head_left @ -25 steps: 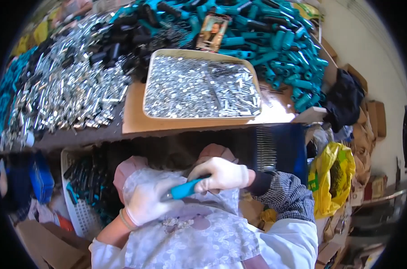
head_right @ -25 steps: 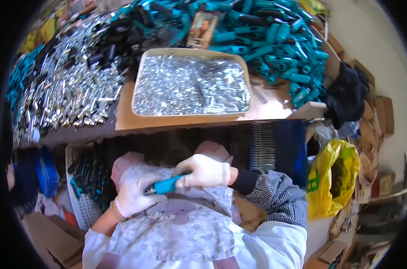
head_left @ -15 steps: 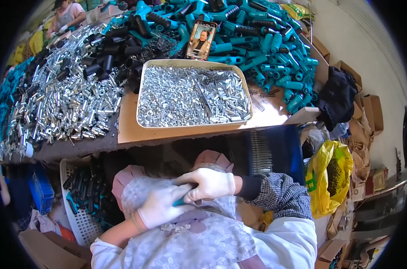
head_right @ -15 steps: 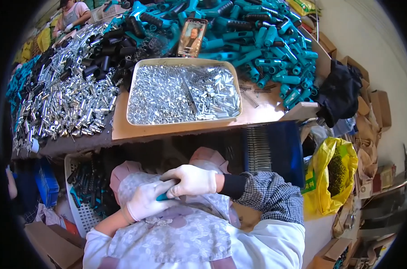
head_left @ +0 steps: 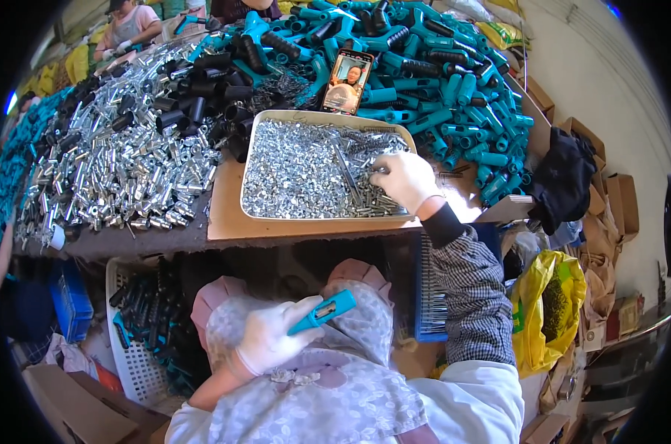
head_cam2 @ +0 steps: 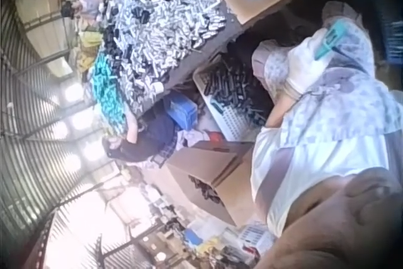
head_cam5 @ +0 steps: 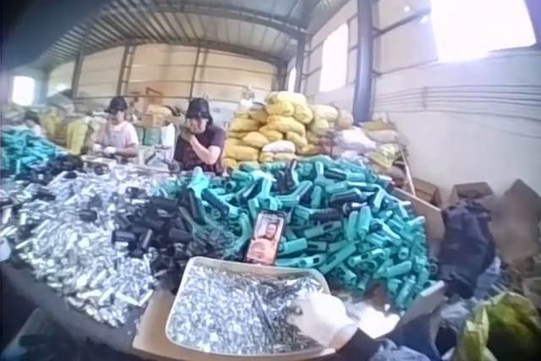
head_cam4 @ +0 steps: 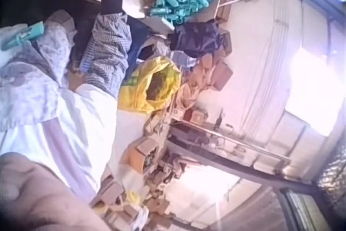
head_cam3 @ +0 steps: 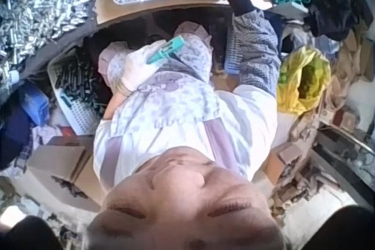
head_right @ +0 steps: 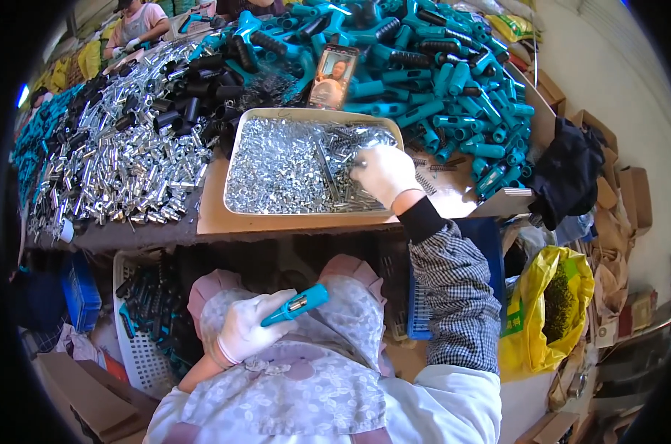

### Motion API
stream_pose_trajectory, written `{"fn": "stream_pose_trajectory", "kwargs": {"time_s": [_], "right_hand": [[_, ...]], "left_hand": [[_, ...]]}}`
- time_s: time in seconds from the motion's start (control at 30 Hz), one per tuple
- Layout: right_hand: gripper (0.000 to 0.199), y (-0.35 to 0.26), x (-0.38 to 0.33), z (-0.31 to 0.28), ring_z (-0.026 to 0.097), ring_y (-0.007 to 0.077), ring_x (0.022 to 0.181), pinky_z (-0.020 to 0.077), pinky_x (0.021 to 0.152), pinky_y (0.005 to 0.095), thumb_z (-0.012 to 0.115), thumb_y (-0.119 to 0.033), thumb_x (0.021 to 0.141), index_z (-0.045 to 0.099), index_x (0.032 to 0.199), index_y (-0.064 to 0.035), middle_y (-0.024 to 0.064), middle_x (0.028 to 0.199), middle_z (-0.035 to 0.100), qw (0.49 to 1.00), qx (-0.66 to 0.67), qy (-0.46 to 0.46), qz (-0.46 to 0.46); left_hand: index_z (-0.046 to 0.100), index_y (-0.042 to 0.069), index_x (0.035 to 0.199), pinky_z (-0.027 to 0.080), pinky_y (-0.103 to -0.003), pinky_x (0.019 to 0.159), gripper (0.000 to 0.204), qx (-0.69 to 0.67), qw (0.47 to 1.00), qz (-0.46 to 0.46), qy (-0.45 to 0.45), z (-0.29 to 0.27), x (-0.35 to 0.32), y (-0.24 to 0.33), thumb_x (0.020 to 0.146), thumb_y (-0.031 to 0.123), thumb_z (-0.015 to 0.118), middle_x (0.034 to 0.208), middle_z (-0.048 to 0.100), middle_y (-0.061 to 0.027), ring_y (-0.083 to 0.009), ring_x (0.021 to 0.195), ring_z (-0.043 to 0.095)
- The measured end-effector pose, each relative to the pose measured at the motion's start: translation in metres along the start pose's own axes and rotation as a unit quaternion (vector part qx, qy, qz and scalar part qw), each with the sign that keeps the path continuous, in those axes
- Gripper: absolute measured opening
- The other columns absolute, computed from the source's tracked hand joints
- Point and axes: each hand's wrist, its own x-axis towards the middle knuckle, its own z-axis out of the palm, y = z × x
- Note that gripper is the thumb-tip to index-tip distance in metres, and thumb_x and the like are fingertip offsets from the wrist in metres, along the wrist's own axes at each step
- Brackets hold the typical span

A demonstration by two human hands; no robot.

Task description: The worker is assembling metal components into plastic handles, including inserting pins and clips.

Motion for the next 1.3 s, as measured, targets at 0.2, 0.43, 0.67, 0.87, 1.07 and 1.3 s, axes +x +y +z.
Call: {"fn": "stream_pose_trajectory", "kwargs": {"time_s": [0.2, 0.43, 0.67, 0.87, 1.07, 1.3], "right_hand": [[0.022, 0.004, 0.015, 0.000, 0.069, 0.0362, 0.092, 0.0537, 0.083, 0.0467, 0.069, -0.030, 0.083, 0.073, 0.095, -0.0112, 0.0161, 0.093, 0.073, 0.999, -0.022, -0.021, -0.018], [0.020, 0.016, 0.008, -0.001, 0.069, 0.0355, 0.088, 0.0534, 0.078, 0.0439, 0.071, -0.028, 0.081, 0.075, 0.085, -0.0084, 0.0138, 0.089, 0.073, 0.995, 0.070, 0.057, -0.040], [0.010, -0.003, -0.003, 0.002, 0.067, 0.0359, 0.087, 0.0526, 0.077, 0.0441, 0.067, -0.017, 0.083, 0.071, 0.083, -0.0089, 0.0141, 0.088, 0.070, 0.982, 0.055, 0.176, -0.037], [0.011, -0.108, -0.079, 0.010, 0.068, 0.0270, 0.093, 0.0540, 0.085, 0.0352, 0.071, -0.005, 0.081, 0.068, 0.092, -0.0050, 0.0106, 0.099, 0.069, 0.895, 0.385, -0.051, -0.220], [0.015, -0.132, -0.109, 0.040, 0.064, 0.0292, 0.095, 0.0541, 0.084, 0.0378, 0.075, -0.003, 0.076, 0.066, 0.087, -0.0071, 0.0080, 0.103, 0.067, 0.875, 0.414, -0.064, -0.243], [0.021, -0.157, -0.132, 0.024, 0.057, 0.0318, 0.107, 0.0490, 0.097, 0.0463, 0.064, -0.019, 0.075, 0.063, 0.091, -0.0052, 0.0130, 0.111, 0.060, 0.916, 0.040, 0.087, -0.389]], "left_hand": [[0.068, 0.014, 0.125, 0.056, -0.040, 0.068, 0.055, 0.012, 0.999, -0.038, -0.022, -0.005, -0.003, 0.000, 0.075, 0.032, 0.082, 0.097, 0.072, -0.0134, -0.0341, 0.078, 0.070], [0.068, 0.011, 0.123, 0.057, -0.041, 0.068, 0.054, -0.009, 0.999, -0.034, 0.026, -0.012, -0.010, -0.009, 0.074, 0.028, 0.084, 0.096, 0.073, -0.0136, -0.0340, 0.078, 0.070], [0.067, 0.005, 0.123, 0.056, -0.041, 0.074, 0.055, -0.003, 0.999, -0.042, 0.012, -0.027, -0.009, -0.010, 0.073, 0.021, 0.085, 0.103, 0.073, -0.0186, -0.0365, 0.085, 0.071], [0.068, 0.006, 0.117, 0.055, -0.043, 0.069, 0.050, 0.031, 0.997, -0.069, -0.004, -0.027, -0.008, -0.014, 0.072, 0.020, 0.084, 0.092, 0.071, -0.0173, -0.0361, 0.080, 0.070], [0.068, 0.007, 0.110, 0.053, -0.044, 0.065, 0.044, 0.023, 0.995, -0.094, -0.019, -0.027, -0.001, -0.011, 0.072, 0.020, 0.083, 0.086, 0.070, -0.0154, -0.0351, 0.077, 0.069], [0.070, 0.007, 0.103, 0.053, -0.042, 0.063, 0.033, 0.022, 0.997, -0.078, -0.004, -0.027, 0.002, -0.010, 0.076, 0.021, 0.081, 0.084, 0.070, -0.0156, -0.0356, 0.073, 0.068]]}}
